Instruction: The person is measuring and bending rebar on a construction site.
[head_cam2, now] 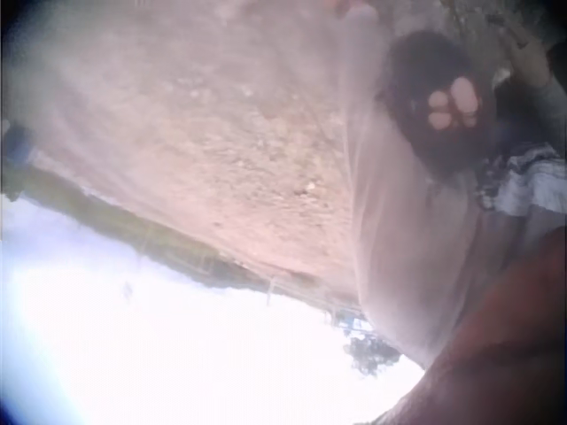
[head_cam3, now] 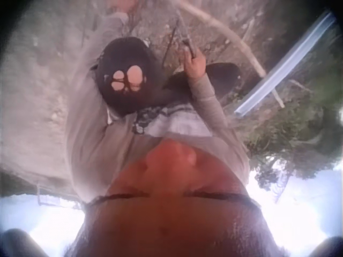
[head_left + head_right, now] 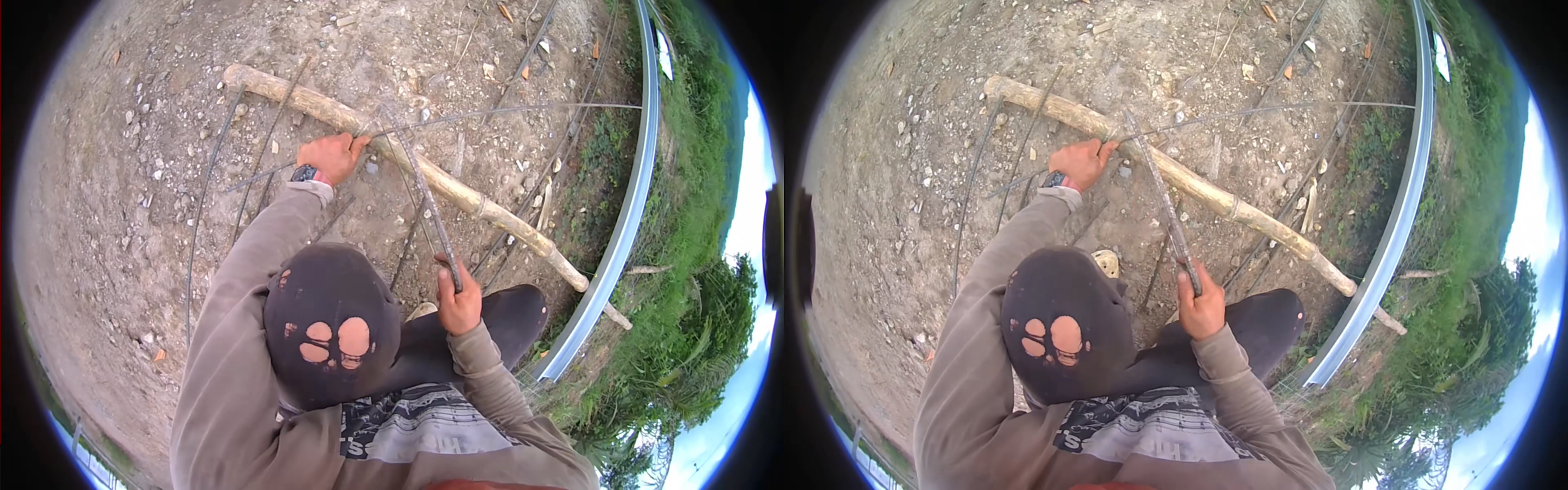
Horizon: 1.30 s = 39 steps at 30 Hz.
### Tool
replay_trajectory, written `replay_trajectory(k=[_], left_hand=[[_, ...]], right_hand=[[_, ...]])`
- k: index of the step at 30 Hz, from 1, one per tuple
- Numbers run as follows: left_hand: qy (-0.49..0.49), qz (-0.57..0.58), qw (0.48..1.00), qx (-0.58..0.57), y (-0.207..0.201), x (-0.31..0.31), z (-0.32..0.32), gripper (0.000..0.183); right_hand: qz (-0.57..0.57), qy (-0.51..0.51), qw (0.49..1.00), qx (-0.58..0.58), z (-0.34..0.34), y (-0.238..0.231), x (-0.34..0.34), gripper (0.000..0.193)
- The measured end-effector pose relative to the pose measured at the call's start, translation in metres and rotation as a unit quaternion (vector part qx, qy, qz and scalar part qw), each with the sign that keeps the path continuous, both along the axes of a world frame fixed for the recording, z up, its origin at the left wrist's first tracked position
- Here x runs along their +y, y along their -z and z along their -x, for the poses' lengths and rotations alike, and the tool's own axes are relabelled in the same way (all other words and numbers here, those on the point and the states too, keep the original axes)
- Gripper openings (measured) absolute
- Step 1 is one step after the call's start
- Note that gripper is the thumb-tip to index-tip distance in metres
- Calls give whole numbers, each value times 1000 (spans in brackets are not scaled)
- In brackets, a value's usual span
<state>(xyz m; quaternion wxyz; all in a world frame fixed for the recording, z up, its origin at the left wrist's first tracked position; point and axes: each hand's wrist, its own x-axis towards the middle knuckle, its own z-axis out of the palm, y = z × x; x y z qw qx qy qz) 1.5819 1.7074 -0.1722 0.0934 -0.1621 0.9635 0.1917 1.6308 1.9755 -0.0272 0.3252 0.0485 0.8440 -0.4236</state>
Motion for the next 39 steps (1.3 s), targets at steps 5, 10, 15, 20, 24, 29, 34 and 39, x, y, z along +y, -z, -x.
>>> replay_trajectory(k=[5, 10, 15, 20, 24, 29, 34, 39], left_hand=[[1, -21, 998, -58, -14, 9, 20, 49], [5, -13, 1000, -23, 4, 5, 4, 50], [3, -9, 999, -47, -8, -1, 3, 49], [14, -26, 999, -17, 2, 20, 19, 50], [11, -11, 997, -73, 4, 3, 7, 51], [-5, -3, 1000, -24, -10, -1, 4, 47], [-4, -18, 999, -39, -1, 19, 23, 49], [-7, 12, 998, -65, 1, -8, 13, 50]], right_hand=[[-22, -38, 995, 85, 64, 51, -60, 28], [-4, -40, 993, 109, 42, 64, -61, 27], [3, -8, 1000, -18, -4, -10, 7, 28], [-47, -47, 993, 95, 101, 71, -84, 29], [-15, -44, 995, 86, 41, 60, -55, 27], [-4, -29, 1000, 4, 3, -12, -5, 27], [-20, -50, 983, 173, 84, 70, -81, 22], [12, -36, 999, 30, -1, 29, -9, 26]])
